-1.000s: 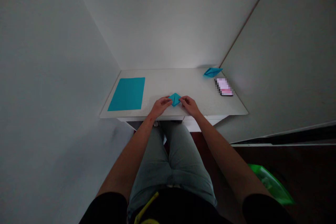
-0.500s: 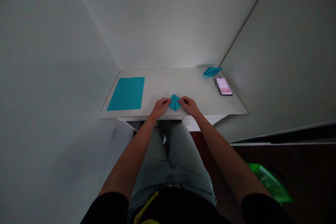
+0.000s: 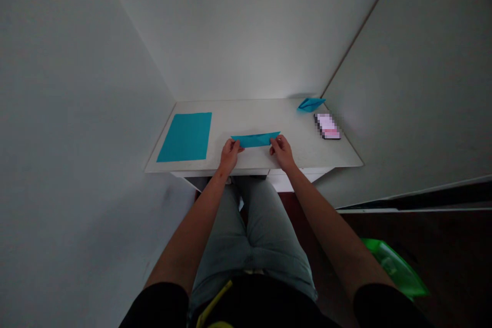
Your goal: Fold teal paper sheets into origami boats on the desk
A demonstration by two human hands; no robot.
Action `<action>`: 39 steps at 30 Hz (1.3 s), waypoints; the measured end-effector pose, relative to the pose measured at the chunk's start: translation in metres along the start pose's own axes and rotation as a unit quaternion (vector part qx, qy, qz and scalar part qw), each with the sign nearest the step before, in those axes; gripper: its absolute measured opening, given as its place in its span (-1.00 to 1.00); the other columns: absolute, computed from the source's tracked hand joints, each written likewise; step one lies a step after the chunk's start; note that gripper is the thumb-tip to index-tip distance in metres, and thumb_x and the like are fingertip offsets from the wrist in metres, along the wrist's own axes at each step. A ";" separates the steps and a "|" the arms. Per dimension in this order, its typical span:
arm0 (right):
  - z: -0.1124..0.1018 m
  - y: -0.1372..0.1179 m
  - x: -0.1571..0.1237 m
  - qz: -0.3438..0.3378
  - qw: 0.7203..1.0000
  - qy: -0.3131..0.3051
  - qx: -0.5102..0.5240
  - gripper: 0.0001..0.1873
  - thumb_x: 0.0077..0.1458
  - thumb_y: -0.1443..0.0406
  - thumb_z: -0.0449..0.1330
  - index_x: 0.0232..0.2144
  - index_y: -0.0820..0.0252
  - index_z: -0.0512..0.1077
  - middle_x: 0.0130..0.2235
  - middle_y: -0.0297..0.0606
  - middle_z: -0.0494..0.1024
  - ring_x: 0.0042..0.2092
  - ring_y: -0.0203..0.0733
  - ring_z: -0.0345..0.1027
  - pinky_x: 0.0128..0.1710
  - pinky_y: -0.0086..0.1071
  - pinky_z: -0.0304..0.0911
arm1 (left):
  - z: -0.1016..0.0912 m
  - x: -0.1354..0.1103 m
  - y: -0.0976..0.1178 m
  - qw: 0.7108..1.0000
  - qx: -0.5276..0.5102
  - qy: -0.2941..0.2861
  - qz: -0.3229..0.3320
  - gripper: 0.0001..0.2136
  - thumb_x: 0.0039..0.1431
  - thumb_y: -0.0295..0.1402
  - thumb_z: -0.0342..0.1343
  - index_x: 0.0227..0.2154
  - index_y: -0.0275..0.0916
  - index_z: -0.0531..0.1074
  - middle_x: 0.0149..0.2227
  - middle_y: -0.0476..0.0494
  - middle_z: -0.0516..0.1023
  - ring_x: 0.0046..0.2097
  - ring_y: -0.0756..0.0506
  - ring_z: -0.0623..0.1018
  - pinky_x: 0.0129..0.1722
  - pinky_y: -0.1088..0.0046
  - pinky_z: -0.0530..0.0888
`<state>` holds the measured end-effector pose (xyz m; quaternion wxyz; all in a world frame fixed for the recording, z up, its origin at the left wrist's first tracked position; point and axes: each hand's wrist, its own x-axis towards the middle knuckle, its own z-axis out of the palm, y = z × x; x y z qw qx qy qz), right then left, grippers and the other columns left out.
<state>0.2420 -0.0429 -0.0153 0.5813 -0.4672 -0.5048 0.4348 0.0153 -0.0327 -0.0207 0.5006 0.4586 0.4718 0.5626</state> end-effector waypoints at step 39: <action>-0.029 -0.033 -0.042 -0.057 0.953 -0.175 -0.242 -0.59 0.22 -0.08 0.30 -0.08 0.04 0.57 -0.28 -0.28 0.63 -0.37 -0.16 0.40 -0.33 -0.29 0.33 | -0.003 -0.005 0.005 0.996 0.078 -0.038 0.006 -0.38 0.15 0.31 0.25 -0.24 -0.25 0.53 -0.28 -0.17 0.66 -0.35 -0.11 0.65 -0.33 0.36 0.60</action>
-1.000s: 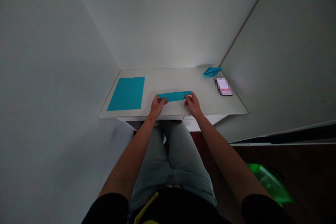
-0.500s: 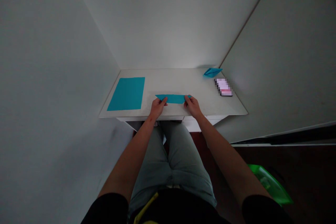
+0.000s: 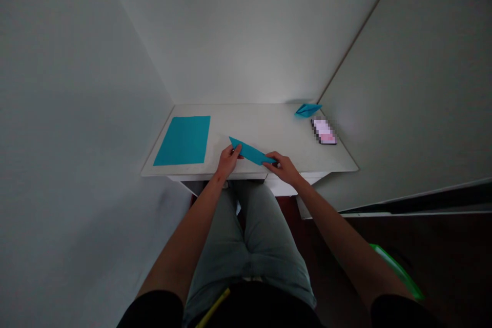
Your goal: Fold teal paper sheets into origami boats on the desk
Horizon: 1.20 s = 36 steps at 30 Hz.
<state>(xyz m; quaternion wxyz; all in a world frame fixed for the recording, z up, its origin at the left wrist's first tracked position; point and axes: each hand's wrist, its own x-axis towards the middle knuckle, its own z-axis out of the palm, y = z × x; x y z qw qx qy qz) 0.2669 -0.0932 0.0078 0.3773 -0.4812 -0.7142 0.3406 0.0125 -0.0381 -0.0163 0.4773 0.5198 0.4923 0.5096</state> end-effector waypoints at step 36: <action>-0.040 0.065 0.045 0.130 0.965 0.164 -0.158 -0.53 0.22 0.20 0.21 0.16 0.14 0.43 -0.22 -0.21 0.63 -0.26 -0.04 0.48 -0.18 -0.20 0.34 | -0.100 -0.034 0.020 0.907 0.381 0.052 0.173 -0.59 0.28 0.00 0.23 0.05 -0.15 0.57 0.24 -0.34 0.57 0.34 -0.39 0.46 0.40 -0.10 0.28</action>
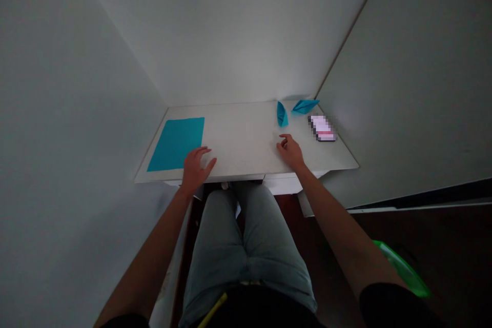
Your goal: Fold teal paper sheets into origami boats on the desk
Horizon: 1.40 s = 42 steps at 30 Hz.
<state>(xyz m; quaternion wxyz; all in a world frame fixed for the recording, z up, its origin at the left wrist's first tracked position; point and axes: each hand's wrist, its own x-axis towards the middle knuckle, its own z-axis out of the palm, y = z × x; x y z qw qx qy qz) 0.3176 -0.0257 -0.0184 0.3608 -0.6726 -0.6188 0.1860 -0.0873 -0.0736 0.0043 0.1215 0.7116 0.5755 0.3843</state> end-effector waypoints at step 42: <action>0.000 -0.014 -0.046 -0.244 0.956 -0.152 -0.066 -0.49 0.49 -0.01 -0.01 -0.43 0.10 0.42 -0.33 -0.21 0.54 -0.22 -0.05 0.32 -0.09 -0.15 0.17 | -0.006 -0.039 0.006 0.988 -0.030 -0.134 0.065 -0.17 0.30 0.17 0.12 0.45 -0.27 0.18 0.27 -0.43 0.54 0.25 -0.40 0.56 0.28 -0.05 0.42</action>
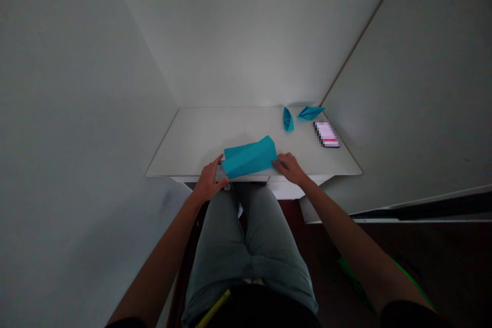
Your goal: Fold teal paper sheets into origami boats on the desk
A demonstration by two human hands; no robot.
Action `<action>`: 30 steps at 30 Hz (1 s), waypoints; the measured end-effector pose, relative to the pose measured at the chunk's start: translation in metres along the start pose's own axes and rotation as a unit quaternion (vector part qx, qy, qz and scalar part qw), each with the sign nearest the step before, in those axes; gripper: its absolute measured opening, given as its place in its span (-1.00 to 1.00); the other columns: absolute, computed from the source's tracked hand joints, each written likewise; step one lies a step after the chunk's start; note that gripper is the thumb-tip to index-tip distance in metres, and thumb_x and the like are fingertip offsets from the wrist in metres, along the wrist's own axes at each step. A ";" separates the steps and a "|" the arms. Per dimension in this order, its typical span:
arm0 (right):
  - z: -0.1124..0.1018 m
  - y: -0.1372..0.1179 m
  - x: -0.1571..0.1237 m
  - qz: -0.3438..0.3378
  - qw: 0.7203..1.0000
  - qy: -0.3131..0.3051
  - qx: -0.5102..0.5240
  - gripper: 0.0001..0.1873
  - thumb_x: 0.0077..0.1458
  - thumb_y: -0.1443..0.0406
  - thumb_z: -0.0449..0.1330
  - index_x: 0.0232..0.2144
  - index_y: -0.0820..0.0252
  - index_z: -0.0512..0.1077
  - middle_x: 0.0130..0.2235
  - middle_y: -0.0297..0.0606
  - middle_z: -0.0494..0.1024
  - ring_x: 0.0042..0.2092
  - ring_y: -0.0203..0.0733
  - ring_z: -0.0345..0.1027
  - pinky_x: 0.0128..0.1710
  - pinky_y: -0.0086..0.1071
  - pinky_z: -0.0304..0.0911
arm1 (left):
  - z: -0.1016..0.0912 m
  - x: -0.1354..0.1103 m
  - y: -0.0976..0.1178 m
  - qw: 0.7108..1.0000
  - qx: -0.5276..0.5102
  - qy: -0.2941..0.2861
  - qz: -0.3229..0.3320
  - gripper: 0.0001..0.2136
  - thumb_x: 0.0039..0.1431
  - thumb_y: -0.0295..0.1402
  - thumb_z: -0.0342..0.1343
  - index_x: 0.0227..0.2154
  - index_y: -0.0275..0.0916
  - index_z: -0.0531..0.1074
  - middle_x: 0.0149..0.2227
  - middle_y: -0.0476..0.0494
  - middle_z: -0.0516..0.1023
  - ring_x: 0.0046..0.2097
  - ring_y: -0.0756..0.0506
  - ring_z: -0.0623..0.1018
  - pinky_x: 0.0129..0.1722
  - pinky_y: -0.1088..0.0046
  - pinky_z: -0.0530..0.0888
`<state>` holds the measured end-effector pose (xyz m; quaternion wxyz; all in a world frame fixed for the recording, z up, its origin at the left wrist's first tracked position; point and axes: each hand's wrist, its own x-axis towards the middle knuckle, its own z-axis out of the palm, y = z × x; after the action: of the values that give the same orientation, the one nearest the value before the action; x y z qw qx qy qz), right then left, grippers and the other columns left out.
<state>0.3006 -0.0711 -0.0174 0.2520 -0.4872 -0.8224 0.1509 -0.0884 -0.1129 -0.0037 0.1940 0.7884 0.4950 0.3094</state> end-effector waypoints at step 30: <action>0.038 -0.031 0.050 -0.039 0.985 -0.023 -0.166 -0.44 0.49 0.16 0.04 0.46 -0.17 0.29 0.38 -0.08 0.44 0.32 0.21 0.34 0.33 0.18 0.17 | 0.031 0.036 0.025 0.980 0.182 -0.082 0.017 -0.40 0.32 0.05 0.22 0.35 0.00 0.41 0.54 -0.17 0.21 0.57 -0.38 0.09 0.46 -0.12 0.11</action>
<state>0.2369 -0.0419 -0.0199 0.1540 -0.4863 -0.8600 0.0138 -0.0389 -0.0917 -0.0006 0.0821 0.8414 0.5122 0.1516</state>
